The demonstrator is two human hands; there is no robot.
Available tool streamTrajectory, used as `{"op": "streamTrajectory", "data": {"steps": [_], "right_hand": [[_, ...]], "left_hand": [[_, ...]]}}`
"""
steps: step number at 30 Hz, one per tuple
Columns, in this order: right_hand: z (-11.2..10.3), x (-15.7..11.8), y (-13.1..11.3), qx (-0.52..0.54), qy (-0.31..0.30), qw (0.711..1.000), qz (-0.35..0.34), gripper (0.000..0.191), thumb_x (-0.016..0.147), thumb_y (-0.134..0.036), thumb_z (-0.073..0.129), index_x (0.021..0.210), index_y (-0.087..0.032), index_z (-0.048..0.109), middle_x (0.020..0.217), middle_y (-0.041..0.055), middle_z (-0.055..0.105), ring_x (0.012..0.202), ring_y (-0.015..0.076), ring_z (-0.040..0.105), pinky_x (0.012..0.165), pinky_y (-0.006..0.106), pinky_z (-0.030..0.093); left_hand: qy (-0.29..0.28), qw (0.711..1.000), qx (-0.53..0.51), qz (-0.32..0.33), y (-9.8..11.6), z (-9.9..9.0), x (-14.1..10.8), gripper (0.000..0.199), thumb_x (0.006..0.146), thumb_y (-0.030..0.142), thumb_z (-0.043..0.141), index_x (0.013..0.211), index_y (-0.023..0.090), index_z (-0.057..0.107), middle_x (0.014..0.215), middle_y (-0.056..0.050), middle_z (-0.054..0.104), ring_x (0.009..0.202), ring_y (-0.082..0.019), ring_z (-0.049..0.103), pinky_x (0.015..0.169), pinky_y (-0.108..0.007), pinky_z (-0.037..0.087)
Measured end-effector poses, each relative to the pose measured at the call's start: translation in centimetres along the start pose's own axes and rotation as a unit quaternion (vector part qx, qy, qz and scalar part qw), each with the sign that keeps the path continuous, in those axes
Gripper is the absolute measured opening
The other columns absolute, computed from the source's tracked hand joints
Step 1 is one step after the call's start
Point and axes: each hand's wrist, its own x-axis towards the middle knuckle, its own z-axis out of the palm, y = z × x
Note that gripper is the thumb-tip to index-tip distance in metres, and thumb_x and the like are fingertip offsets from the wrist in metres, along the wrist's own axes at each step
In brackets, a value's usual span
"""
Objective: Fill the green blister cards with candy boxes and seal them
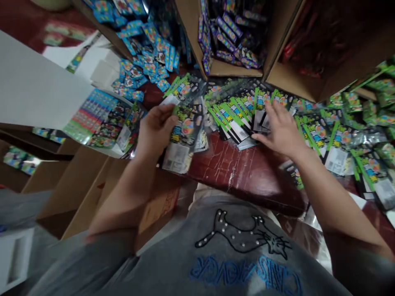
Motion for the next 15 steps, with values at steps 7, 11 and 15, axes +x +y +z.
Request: {"op": "streamTrajectory", "data": {"steps": [7, 11, 15], "right_hand": [[0.7, 1.3, 3.6, -0.138, -0.113, 0.981, 0.076, 0.134, 0.083, -0.08, 0.073, 0.175, -0.001, 0.015, 0.182, 0.0312, 0.01, 0.17, 0.0512, 0.011, 0.133, 0.075, 0.019], [-0.6, -3.4, 4.7, -0.156, -0.106, 0.982, 0.0, 0.062, 0.105, -0.033, 0.057, 0.162, -0.009, 0.052, 0.164, 0.022, 0.056, 0.148, 0.0391, 0.06, 0.118, 0.055, 0.054], [-1.4, -9.0, 2.4, -0.167, 0.017, 0.984, -0.067, 0.052, 0.105, -0.017, 0.051, 0.156, -0.021, 0.063, 0.134, 0.0142, 0.079, 0.103, 0.036, 0.083, 0.074, 0.046, 0.067]], "left_hand": [[-0.001, 0.987, 0.161, 0.023, -3.1, -1.9, 4.0, 0.043, 0.084, 0.061, 0.083, 0.112, 0.029, 0.076, 0.124, 0.0, 0.081, 0.125, -0.034, 0.068, 0.121, -0.069, 0.045], [-0.029, 0.979, 0.156, 0.13, 1.9, 4.4, 0.5, 0.028, 0.096, 0.043, 0.074, 0.12, 0.028, 0.078, 0.146, -0.003, 0.072, 0.143, -0.033, 0.061, 0.129, -0.059, 0.04], [-0.22, 0.975, 0.01, 0.015, 4.7, 14.1, -2.4, 0.031, 0.104, 0.05, 0.066, 0.112, 0.023, 0.079, 0.111, -0.007, 0.083, 0.1, -0.024, 0.078, 0.093, -0.043, 0.063]]}}
